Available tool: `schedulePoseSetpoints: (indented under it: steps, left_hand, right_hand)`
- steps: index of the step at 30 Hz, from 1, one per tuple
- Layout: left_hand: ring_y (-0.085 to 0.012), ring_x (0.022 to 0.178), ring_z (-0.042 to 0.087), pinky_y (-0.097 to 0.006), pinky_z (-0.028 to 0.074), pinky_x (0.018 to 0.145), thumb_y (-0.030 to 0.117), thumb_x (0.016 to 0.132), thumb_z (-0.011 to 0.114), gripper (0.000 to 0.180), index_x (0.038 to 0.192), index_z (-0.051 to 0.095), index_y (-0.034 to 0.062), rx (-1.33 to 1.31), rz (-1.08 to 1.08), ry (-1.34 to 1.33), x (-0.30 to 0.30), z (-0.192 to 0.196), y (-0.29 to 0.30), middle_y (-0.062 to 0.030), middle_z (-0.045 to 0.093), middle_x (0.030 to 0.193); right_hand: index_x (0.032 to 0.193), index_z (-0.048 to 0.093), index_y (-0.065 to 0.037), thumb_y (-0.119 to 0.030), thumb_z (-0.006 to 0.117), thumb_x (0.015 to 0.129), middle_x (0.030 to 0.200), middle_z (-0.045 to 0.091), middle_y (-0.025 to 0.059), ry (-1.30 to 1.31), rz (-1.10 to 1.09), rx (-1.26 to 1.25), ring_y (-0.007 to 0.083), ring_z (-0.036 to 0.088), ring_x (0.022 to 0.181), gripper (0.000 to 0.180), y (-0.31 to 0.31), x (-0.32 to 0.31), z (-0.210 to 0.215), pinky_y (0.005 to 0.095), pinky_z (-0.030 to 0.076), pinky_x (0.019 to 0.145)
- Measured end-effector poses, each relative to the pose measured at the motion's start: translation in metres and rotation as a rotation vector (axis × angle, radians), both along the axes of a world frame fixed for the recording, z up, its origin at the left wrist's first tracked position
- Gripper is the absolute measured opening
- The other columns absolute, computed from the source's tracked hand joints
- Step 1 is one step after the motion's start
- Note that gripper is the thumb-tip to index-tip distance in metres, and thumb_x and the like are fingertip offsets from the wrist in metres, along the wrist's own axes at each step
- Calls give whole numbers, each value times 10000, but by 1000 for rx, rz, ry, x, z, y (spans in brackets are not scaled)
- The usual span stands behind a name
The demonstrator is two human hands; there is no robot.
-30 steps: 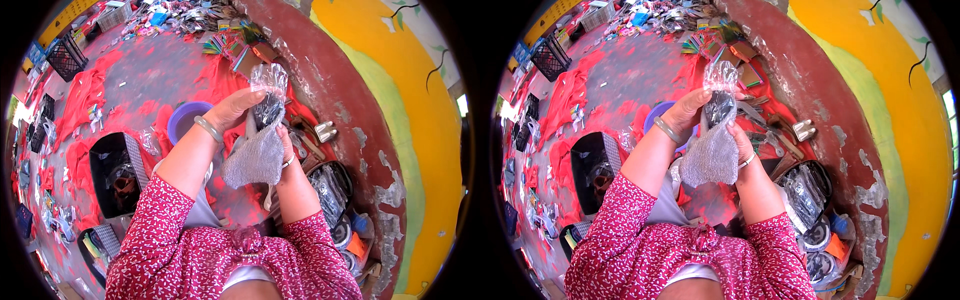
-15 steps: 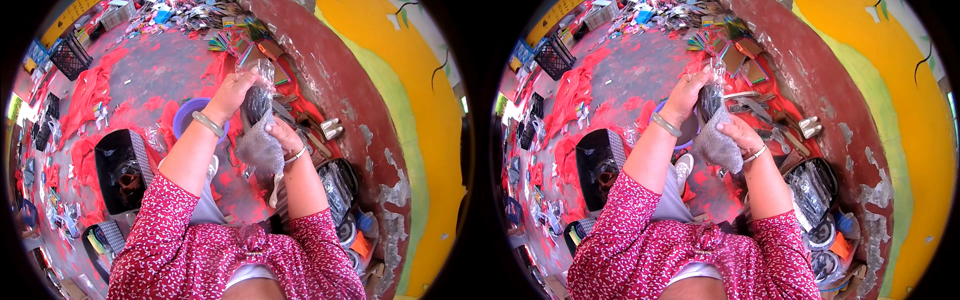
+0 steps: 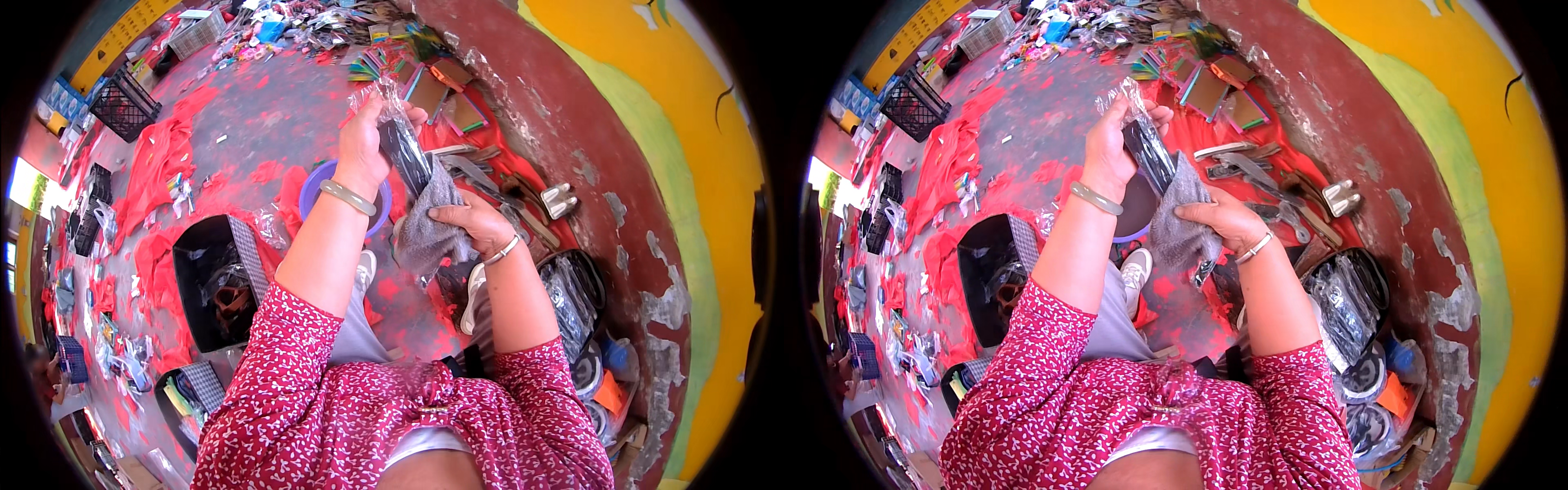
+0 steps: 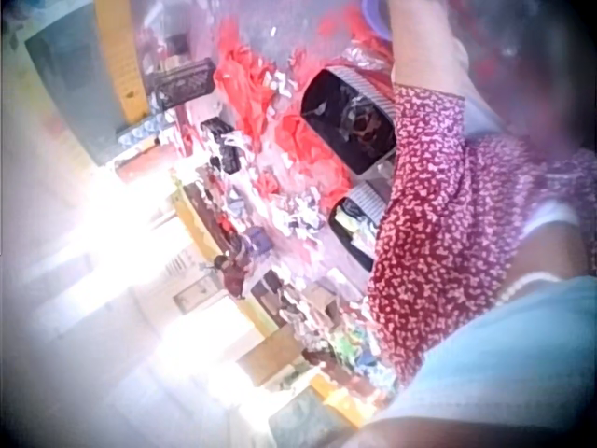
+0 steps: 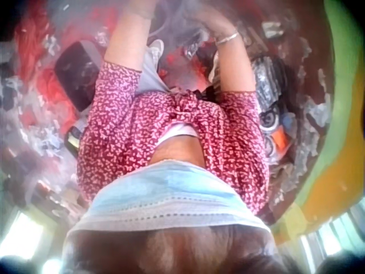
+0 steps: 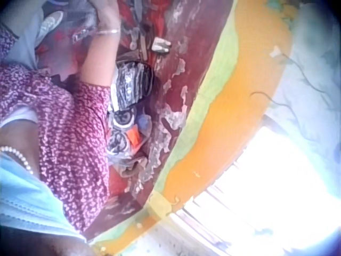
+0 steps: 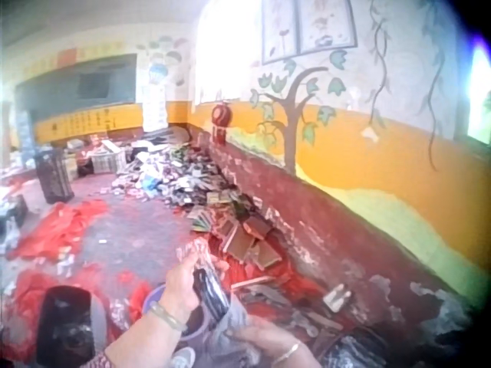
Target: The person wipes plastic-wrapped items using a cloth by hand, handling them one at a time and placing some into a bin.
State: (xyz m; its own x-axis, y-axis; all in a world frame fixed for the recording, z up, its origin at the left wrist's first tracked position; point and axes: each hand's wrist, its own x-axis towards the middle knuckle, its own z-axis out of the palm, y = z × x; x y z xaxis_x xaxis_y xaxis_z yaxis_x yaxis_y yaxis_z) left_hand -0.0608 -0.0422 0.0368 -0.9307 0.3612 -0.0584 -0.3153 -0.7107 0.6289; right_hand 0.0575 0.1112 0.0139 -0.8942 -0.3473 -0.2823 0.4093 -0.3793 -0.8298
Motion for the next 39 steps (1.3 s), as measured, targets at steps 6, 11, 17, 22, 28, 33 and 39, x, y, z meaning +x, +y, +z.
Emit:
schedulePoseSetpoints:
  steps: [6, 11, 17, 22, 28, 33, 39]
  left_hand:
    - [-262, 946, 585, -380, 462, 863, 431, 878, 495, 489, 1113, 512, 3, 183, -188, 189, 12, 3, 15, -151, 600, 1023]
    - [-193, 911, 583, -341, 455, 845, 258, 845, 611, 272, 1002, 572, 40, 50, -345, 41, 40, -22, 40, -83, 618, 967]
    - [-181, 856, 588, -340, 470, 800, 273, 871, 572, 271, 1003, 550, 37, 80, -142, 136, 25, -21, 37, -69, 615, 924]
    - [-172, 780, 595, -315, 498, 709, 206, 869, 566, 175, 971, 546, 65, -27, 98, 193, 1, -13, 15, -41, 590, 833]
    - [-156, 747, 580, -294, 504, 661, 10, 790, 583, 292, 1055, 477, 65, -148, -32, 314, 19, -12, 29, -27, 551, 838]
    - [-151, 909, 561, -303, 461, 825, 4, 804, 567, 392, 1170, 432, 46, -168, -316, 360, 36, -27, 47, -44, 558, 1004]
    - [-167, 1095, 469, -312, 362, 956, 10, 809, 533, 474, 1254, 370, 18, -373, -241, 684, 44, -39, 62, -88, 501, 1168]
  right_hand:
    - [1084, 547, 15, -184, 594, 858, 945, 630, 68, 41, -397, -21, 163, 616, 811, 305, -2, -3, -1, 309, 500, 714]
    - [1048, 581, -8, -349, 585, 862, 890, 625, 60, 172, -585, 65, 122, 568, 810, 389, -8, -15, -16, 269, 446, 760]
    - [1091, 524, 59, -460, 474, 890, 1014, 605, 118, 144, -529, 215, 189, 592, 912, 559, 19, -19, -16, 318, 458, 820]
    - [1278, 372, 23, -534, 328, 908, 1242, 475, 133, 405, -410, -238, 253, 492, 1110, 671, 34, -12, 17, 397, 394, 948]
    - [1314, 324, -23, -587, 346, 875, 1263, 444, 129, 426, -545, -443, 270, 462, 1132, 715, 45, 1, 26, 416, 384, 953]
    - [1291, 375, -19, -497, 376, 905, 1257, 468, 116, 421, -489, -210, 247, 457, 1149, 614, 32, -5, 7, 384, 347, 988]
    - [1225, 458, -24, -120, 584, 863, 1171, 499, 13, 683, -560, 385, 85, 438, 1056, 396, 15, -17, -19, 255, 341, 933]
